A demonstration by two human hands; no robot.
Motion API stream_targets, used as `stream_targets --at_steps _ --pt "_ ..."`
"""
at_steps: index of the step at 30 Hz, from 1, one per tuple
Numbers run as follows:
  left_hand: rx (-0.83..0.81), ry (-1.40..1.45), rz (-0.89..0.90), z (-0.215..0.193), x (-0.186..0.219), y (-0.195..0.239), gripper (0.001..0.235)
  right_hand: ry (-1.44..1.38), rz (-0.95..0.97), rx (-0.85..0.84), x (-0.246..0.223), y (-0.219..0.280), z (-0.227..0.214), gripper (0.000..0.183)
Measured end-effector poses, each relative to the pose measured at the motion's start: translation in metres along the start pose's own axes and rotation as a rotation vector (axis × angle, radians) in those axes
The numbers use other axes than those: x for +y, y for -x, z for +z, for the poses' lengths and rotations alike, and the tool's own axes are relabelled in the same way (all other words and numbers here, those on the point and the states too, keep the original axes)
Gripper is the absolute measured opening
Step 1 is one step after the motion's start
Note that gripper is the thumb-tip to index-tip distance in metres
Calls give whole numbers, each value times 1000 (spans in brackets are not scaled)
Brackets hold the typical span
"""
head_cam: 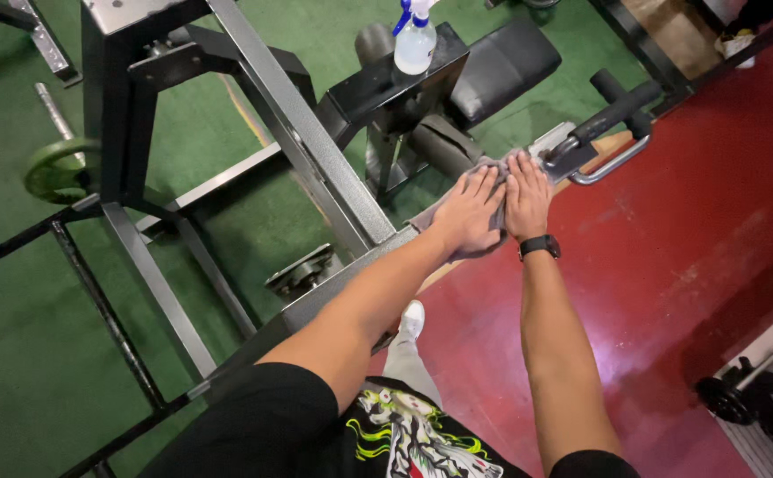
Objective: The person wipes the metal frame of a gym machine using a grey cloth. The camera is shaky throughout the video, but the person continues to wipe the equipment with both hands.
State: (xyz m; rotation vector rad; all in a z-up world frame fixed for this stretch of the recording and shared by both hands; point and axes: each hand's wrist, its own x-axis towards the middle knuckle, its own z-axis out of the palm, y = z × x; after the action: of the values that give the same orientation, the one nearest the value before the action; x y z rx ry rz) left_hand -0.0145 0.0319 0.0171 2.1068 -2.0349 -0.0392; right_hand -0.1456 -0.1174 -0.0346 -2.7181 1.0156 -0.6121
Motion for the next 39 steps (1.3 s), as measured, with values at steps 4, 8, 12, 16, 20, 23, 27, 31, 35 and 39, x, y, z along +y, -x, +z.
stream_targets --at_steps 4,8,12,16,20,23,27,31,35,39 --pt "7 -21 -2 8 -7 19 100 -21 38 2 -20 8 -5 48" --pt "97 85 29 11 -16 96 92 76 -25 71 -45 50 19 51" --pt "154 159 96 -29 -28 205 80 62 -100 82 -140 124 23 49" --pt "86 109 188 -85 -34 306 85 -4 -87 67 -230 185 3 48" --pt "-15 92 131 -96 -36 356 80 -113 -112 71 -279 211 -22 54" --pt "-13 112 112 -94 -35 334 76 -66 -56 53 -269 194 -20 56" --pt "41 42 166 -69 -31 255 78 2 -37 98 -211 146 -2 51" --pt "14 -8 152 -53 -11 153 95 73 11 80 -138 82 -7 49" --pt "-25 3 39 -16 4 55 104 186 27 47 -55 15 16 51" --pt "21 12 -74 -3 14 -2 111 292 -85 62 7 -35 51 48"
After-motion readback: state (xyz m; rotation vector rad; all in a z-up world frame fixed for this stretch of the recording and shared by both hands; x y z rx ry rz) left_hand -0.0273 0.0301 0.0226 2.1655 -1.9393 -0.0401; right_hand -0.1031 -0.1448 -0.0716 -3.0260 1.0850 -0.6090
